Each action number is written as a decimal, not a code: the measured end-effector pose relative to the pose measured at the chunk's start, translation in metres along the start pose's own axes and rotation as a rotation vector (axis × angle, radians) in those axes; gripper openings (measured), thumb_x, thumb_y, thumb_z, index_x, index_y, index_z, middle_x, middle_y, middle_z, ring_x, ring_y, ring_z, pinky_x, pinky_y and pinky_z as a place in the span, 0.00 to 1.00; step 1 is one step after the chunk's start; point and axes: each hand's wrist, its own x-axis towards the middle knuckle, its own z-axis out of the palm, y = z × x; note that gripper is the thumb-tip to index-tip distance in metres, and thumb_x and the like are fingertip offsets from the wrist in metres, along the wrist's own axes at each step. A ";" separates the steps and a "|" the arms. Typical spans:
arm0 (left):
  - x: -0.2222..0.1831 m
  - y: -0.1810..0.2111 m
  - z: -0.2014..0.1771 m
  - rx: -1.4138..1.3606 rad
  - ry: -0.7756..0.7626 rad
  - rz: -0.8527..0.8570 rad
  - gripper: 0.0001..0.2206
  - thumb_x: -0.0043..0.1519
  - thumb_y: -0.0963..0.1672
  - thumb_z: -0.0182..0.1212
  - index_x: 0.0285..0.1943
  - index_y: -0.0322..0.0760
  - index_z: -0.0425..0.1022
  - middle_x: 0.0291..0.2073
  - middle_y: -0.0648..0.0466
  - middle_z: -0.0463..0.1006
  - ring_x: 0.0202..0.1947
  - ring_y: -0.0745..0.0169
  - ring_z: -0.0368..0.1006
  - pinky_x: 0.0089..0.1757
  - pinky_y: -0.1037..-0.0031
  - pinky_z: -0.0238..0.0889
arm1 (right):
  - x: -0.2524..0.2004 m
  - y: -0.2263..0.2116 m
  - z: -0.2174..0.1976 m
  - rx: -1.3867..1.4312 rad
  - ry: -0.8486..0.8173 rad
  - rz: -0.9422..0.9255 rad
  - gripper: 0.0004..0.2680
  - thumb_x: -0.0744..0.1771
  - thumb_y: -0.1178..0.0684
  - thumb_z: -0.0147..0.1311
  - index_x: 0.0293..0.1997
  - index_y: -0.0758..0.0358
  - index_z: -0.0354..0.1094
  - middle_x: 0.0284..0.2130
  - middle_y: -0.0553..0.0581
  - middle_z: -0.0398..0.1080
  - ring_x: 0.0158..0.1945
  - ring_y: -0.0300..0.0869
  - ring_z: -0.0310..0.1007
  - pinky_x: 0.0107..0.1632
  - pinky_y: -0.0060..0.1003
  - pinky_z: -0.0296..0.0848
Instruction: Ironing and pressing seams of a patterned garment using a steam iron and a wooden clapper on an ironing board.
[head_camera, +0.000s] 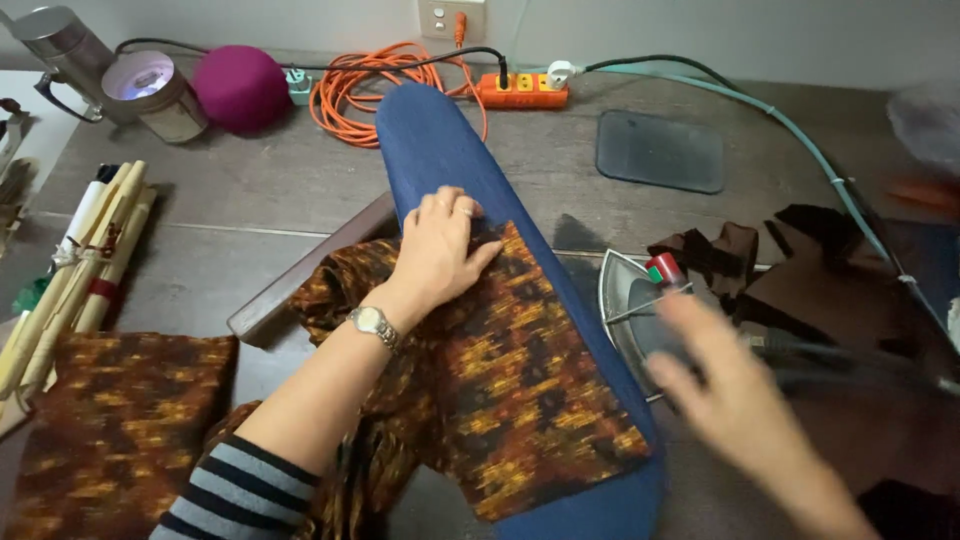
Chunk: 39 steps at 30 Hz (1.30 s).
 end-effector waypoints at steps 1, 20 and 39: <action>0.004 -0.002 -0.001 0.056 -0.009 -0.057 0.22 0.60 0.54 0.57 0.52 0.37 0.67 0.54 0.46 0.62 0.55 0.46 0.56 0.49 0.47 0.50 | 0.005 0.013 -0.011 -0.093 0.120 0.097 0.21 0.64 0.46 0.49 0.63 0.63 0.57 0.62 0.62 0.56 0.66 0.51 0.51 0.65 0.46 0.48; 0.020 -0.010 -0.007 -0.086 -0.200 -0.148 0.27 0.46 0.58 0.70 0.45 0.48 0.65 0.38 0.58 0.70 0.48 0.54 0.67 0.48 0.54 0.52 | 0.068 0.106 0.003 0.662 0.069 0.803 0.18 0.65 0.45 0.58 0.35 0.79 0.63 0.20 0.65 0.63 0.15 0.45 0.63 0.16 0.40 0.66; 0.044 -0.040 -0.050 -0.408 -0.393 -0.285 0.15 0.68 0.51 0.41 0.39 0.40 0.65 0.36 0.53 0.74 0.35 0.60 0.67 0.41 0.69 0.58 | 0.067 -0.119 -0.073 -0.778 -0.577 0.426 0.23 0.53 0.18 0.58 0.48 0.22 0.70 0.26 0.43 0.74 0.28 0.35 0.77 0.37 0.27 0.76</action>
